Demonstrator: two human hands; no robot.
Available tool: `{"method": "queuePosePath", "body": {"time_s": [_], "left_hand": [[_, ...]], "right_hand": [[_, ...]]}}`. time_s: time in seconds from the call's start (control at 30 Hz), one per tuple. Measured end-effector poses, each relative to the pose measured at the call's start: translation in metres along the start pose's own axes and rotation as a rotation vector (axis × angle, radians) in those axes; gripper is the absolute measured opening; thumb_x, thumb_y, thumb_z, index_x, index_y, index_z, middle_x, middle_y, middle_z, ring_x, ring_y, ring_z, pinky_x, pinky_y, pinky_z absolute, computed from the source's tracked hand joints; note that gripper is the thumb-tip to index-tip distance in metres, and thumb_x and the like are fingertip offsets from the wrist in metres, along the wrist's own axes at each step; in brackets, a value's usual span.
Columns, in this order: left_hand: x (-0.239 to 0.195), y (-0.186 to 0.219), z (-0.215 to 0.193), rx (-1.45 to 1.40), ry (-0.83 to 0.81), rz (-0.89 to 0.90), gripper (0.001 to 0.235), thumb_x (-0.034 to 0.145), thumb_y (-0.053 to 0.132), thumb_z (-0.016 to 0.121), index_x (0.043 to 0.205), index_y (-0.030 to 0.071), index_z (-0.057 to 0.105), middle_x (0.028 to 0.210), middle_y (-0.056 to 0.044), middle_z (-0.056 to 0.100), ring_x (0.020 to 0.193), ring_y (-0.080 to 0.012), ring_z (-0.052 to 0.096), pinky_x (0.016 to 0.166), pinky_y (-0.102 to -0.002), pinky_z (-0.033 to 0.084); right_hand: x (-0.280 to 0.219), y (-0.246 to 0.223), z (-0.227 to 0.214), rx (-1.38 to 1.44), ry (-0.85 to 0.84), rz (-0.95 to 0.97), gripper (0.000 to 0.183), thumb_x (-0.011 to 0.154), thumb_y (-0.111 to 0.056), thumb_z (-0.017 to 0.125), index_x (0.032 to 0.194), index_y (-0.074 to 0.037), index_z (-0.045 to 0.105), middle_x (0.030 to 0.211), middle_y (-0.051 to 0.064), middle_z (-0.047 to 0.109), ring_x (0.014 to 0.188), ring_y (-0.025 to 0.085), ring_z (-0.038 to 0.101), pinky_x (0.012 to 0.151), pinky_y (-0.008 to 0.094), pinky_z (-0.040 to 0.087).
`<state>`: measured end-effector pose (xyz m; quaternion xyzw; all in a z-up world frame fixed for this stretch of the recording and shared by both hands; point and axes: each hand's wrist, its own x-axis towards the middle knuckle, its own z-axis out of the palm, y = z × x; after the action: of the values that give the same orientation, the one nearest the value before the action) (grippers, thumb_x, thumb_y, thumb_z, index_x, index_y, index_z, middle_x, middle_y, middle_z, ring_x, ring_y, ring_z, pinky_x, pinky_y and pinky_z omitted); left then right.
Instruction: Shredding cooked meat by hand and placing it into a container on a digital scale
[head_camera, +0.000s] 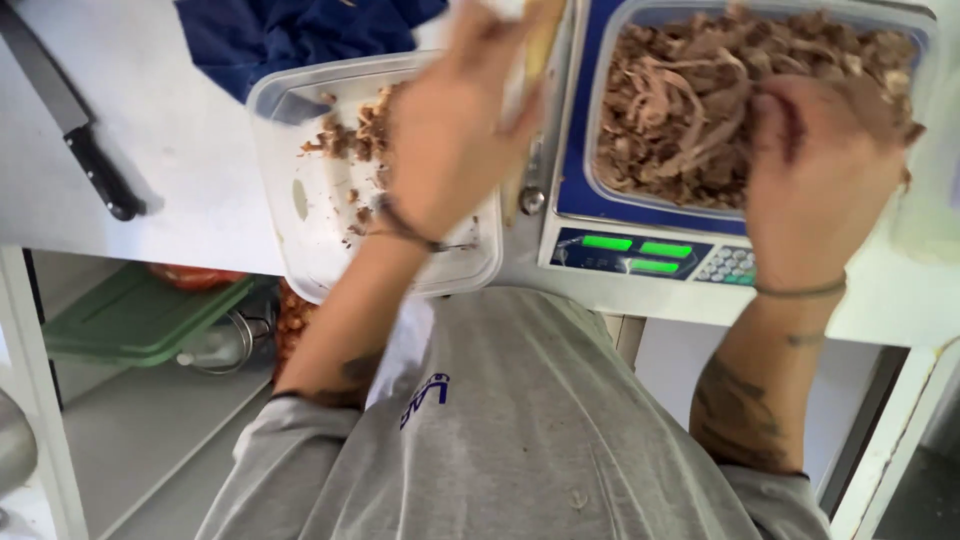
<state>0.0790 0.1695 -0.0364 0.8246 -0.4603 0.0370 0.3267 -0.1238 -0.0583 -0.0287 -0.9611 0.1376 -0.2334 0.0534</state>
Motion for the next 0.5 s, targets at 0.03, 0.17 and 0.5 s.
{"method": "queuePosePath", "body": {"time_s": [0.03, 0.17, 0.5], "left_hand": [[-0.011, -0.016, -0.027, 0.012, 0.031, -0.076, 0.036, 0.096, 0.005, 0.072, 0.131, 0.011, 0.065, 0.123, -0.012, 0.060, 0.061, -0.0177, 0.062, 0.056, -0.037, 0.051], [-0.073, -0.084, -0.097, 0.134, 0.034, -0.153, 0.033, 0.105, 0.005, 0.070, 0.137, 0.002, 0.063, 0.115, -0.015, 0.052, 0.091, -0.0352, 0.064, 0.068, -0.045, 0.052], [-0.171, -0.134, -0.060, 0.099, -0.434, -0.393, 0.024, 0.098, 0.001, 0.055, 0.117, 0.005, 0.069, 0.102, -0.013, 0.072, 0.063, -0.0244, 0.072, 0.048, -0.034, 0.061]], "right_hand": [[-0.003, -0.001, -0.004, -0.011, -0.009, -0.038, 0.011, 0.114, 0.003, 0.072, 0.119, 0.003, 0.082, 0.115, 0.018, 0.081, 0.104, 0.036, 0.072, 0.094, 0.046, 0.052], [-0.005, -0.008, 0.007, 0.111, -0.091, 0.003, 0.018, 0.112, 0.017, 0.083, 0.129, 0.011, 0.084, 0.115, 0.023, 0.066, 0.083, 0.030, 0.069, 0.080, 0.041, 0.057], [0.008, -0.167, 0.045, 0.508, -0.410, 0.082, 0.016, 0.121, 0.004, 0.068, 0.136, 0.003, 0.067, 0.122, 0.017, 0.068, 0.098, 0.026, 0.063, 0.090, 0.037, 0.052]]}}
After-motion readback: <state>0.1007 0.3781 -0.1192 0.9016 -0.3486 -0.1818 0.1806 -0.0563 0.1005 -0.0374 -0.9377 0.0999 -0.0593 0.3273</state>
